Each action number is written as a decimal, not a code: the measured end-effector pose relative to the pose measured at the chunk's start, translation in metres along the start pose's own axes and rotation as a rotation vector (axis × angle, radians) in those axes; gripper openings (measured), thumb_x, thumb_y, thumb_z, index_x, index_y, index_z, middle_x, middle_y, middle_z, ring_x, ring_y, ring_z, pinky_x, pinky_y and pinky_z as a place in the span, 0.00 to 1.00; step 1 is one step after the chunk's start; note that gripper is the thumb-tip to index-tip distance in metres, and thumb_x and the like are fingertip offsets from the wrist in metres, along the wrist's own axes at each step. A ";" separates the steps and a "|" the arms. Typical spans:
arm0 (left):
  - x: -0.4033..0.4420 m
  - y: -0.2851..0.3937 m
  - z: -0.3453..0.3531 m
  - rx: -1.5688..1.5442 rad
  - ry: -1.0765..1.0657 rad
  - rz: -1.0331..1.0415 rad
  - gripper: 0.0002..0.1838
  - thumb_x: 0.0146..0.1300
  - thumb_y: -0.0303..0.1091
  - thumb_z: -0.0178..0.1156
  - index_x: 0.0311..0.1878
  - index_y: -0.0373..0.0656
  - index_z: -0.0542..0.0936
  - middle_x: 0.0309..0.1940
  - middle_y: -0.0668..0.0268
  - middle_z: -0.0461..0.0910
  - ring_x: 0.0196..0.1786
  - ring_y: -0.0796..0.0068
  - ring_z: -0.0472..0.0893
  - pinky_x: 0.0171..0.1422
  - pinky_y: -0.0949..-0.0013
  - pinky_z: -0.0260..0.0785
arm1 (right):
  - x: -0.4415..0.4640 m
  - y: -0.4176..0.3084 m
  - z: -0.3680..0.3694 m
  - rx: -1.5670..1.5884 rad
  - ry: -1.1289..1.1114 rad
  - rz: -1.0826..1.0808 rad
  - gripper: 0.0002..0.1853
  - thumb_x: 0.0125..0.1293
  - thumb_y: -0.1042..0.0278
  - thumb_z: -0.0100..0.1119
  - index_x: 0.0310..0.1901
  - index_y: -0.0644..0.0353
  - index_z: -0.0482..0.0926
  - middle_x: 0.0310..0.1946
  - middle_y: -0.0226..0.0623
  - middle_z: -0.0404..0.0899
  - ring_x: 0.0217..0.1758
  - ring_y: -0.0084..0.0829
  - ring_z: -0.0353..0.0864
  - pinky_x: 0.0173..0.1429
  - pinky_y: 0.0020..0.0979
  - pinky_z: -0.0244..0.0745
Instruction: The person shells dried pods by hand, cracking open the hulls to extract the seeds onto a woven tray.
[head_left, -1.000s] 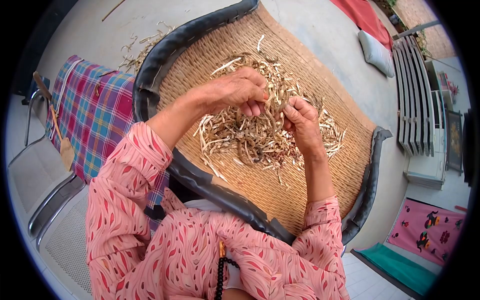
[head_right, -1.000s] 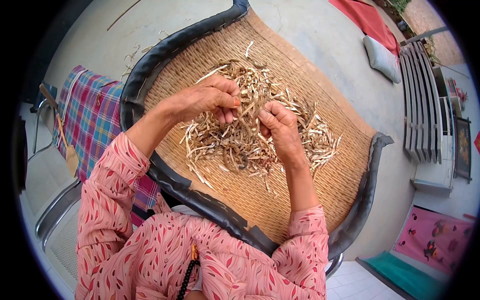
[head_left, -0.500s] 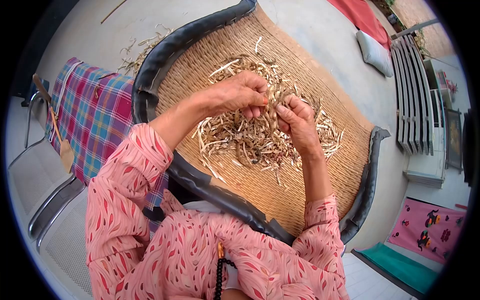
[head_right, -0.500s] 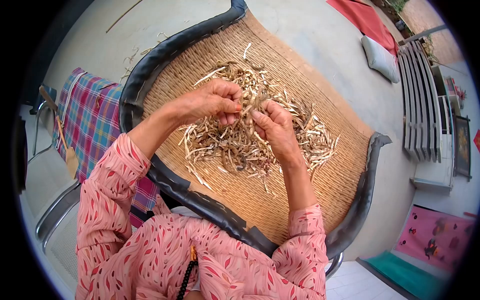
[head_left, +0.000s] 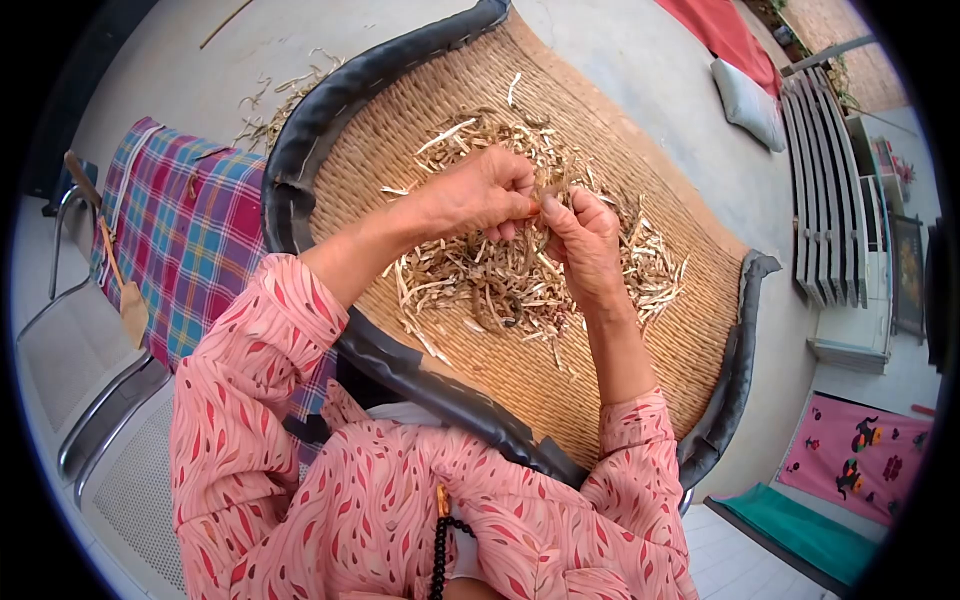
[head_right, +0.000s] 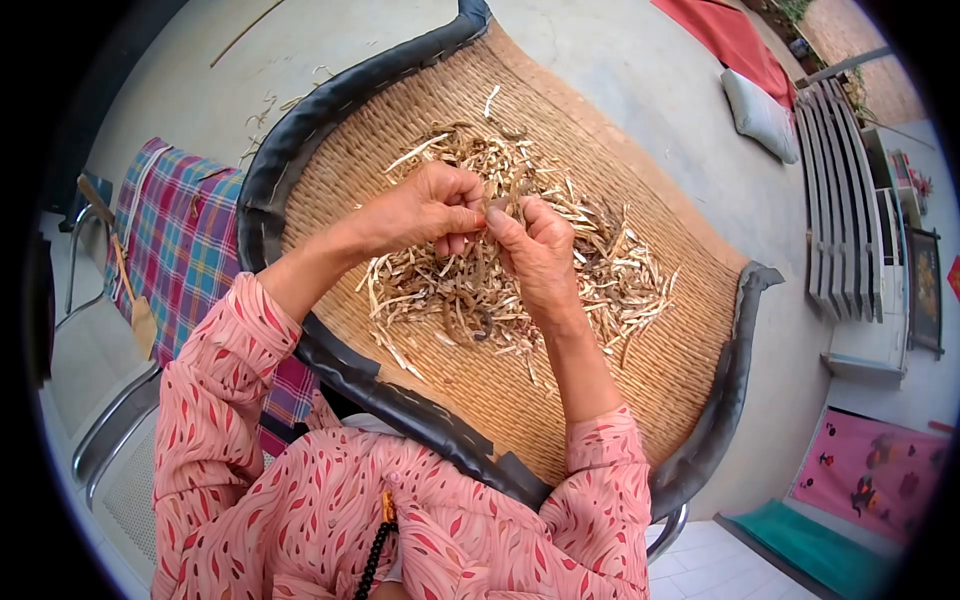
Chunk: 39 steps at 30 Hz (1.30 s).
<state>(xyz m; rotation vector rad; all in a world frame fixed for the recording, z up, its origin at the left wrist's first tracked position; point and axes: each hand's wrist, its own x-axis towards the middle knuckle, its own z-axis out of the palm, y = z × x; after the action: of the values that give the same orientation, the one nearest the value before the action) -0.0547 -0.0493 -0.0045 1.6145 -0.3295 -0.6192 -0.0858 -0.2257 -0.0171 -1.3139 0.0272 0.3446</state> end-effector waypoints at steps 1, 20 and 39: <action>0.000 -0.002 0.002 0.037 0.009 0.011 0.09 0.62 0.29 0.57 0.26 0.40 0.72 0.18 0.71 0.74 0.22 0.86 0.76 0.23 0.81 0.68 | 0.000 0.002 0.000 -0.025 0.018 -0.012 0.07 0.62 0.66 0.60 0.34 0.60 0.75 0.20 0.20 0.69 0.17 0.09 0.59 0.19 0.14 0.51; 0.002 0.003 -0.011 0.212 0.048 0.220 0.05 0.57 0.27 0.59 0.31 0.34 0.77 0.22 0.71 0.73 0.28 0.84 0.71 0.32 0.77 0.65 | -0.003 -0.001 -0.003 -0.084 -0.162 0.078 0.08 0.60 0.66 0.62 0.36 0.60 0.78 0.18 0.18 0.67 0.17 0.11 0.58 0.20 0.16 0.50; 0.001 0.005 -0.016 0.197 -0.082 0.135 0.04 0.56 0.26 0.57 0.31 0.35 0.77 0.20 0.71 0.73 0.23 0.85 0.71 0.26 0.79 0.64 | 0.000 0.004 -0.012 -0.023 -0.139 0.066 0.04 0.59 0.70 0.61 0.34 0.59 0.77 0.18 0.17 0.68 0.16 0.10 0.57 0.20 0.16 0.50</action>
<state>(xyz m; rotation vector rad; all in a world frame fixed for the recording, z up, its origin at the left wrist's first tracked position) -0.0442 -0.0368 0.0012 1.7405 -0.5703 -0.5645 -0.0844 -0.2359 -0.0237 -1.3114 -0.0507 0.4937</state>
